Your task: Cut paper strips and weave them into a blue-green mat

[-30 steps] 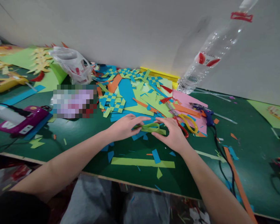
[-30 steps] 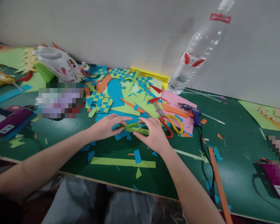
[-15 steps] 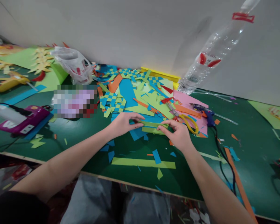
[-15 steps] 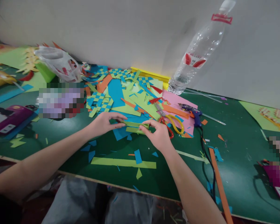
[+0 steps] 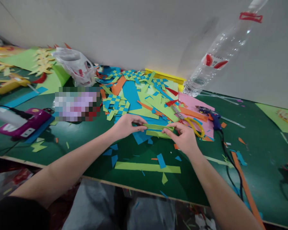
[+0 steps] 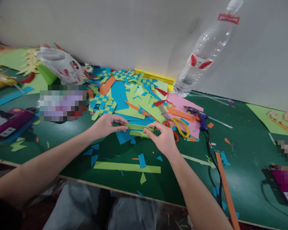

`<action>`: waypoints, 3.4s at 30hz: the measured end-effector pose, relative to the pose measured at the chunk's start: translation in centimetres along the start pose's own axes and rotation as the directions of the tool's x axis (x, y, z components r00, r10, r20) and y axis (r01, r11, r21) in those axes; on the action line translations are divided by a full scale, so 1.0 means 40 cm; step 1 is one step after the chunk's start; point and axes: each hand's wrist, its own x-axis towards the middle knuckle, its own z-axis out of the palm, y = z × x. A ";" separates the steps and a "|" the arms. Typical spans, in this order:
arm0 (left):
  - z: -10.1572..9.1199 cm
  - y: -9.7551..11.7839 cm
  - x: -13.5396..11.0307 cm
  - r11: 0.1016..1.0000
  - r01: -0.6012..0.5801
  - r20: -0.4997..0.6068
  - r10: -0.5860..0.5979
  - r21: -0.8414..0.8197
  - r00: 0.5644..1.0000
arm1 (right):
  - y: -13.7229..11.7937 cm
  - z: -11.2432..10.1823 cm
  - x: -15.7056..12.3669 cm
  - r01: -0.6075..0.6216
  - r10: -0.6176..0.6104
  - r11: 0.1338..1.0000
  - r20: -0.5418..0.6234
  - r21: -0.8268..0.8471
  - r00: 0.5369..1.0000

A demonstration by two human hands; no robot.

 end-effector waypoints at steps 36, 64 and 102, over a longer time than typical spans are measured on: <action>-0.006 -0.005 0.005 0.996 -0.003 -0.064 0.009 0.090 0.998 | 0.015 -0.006 0.005 -0.082 0.082 0.997 -0.030 -0.010 0.996; -0.006 -0.018 0.006 0.988 -0.017 -0.069 0.028 0.155 0.997 | 0.016 -0.004 0.005 -0.062 0.062 0.998 -0.027 0.006 0.998; 0.013 0.016 -0.030 0.609 -0.676 0.586 0.389 0.416 0.711 | 0.014 -0.028 0.013 0.270 -0.297 0.849 0.012 -0.454 0.955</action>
